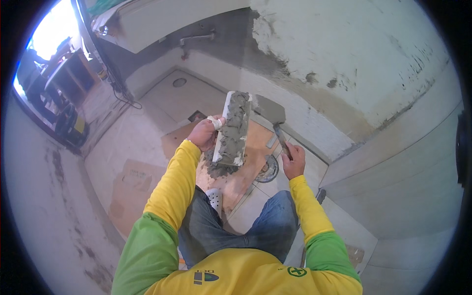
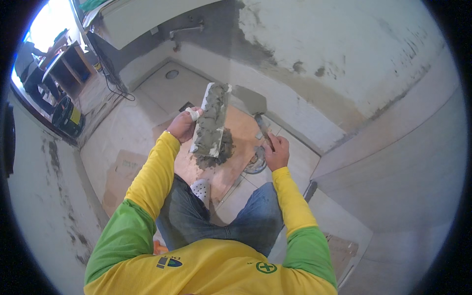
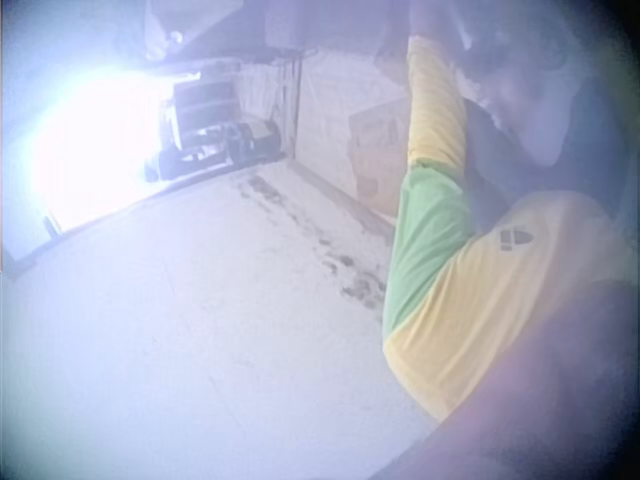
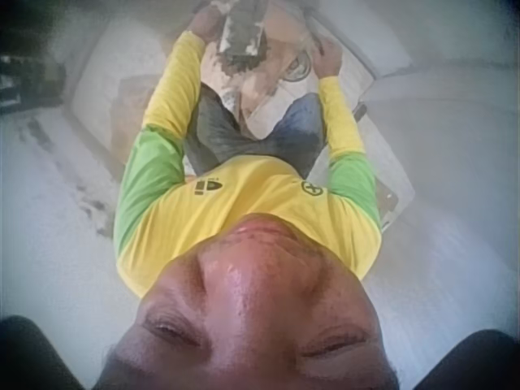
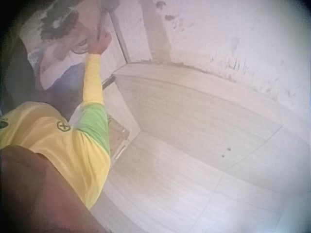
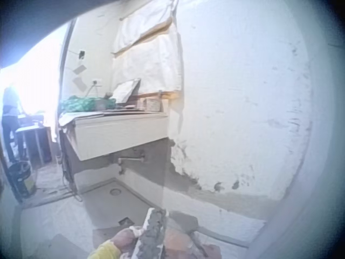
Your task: The person cuts a ceramic tile with an angle grinder, applies mortar to the back of the tile with a trowel, and positions the tile onto the wall. They then tap the tile with a rubber mallet and verify the alignment using a spirit level.
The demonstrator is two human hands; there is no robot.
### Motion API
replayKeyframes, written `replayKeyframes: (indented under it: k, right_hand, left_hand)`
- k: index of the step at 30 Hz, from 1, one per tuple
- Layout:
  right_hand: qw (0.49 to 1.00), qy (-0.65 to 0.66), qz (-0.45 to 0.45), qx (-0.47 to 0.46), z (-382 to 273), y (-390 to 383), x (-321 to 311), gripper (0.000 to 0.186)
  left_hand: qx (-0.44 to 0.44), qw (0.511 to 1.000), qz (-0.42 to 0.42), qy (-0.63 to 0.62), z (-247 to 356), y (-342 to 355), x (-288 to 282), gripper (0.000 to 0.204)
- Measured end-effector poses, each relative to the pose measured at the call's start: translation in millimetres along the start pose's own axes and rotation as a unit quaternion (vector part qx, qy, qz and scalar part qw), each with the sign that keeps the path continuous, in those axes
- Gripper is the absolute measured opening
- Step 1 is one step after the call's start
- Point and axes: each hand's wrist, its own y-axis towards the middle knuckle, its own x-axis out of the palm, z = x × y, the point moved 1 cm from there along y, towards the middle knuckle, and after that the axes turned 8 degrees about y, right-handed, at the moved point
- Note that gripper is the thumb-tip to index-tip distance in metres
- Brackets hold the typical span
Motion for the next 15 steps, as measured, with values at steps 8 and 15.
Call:
replayKeyframes:
  k: [8, 15]
  right_hand:
    - [0.989, 0.087, -0.077, 0.095, -17, 15, -23, 0.049]
    - [0.937, 0.191, -0.270, 0.108, -46, 97, -77, 0.046]
  left_hand:
    - [0.010, 0.997, 0.052, 0.052, -6, 7, -17, 0.025]
    - [-0.040, 0.984, 0.068, 0.160, 0, 5, -21, 0.029]
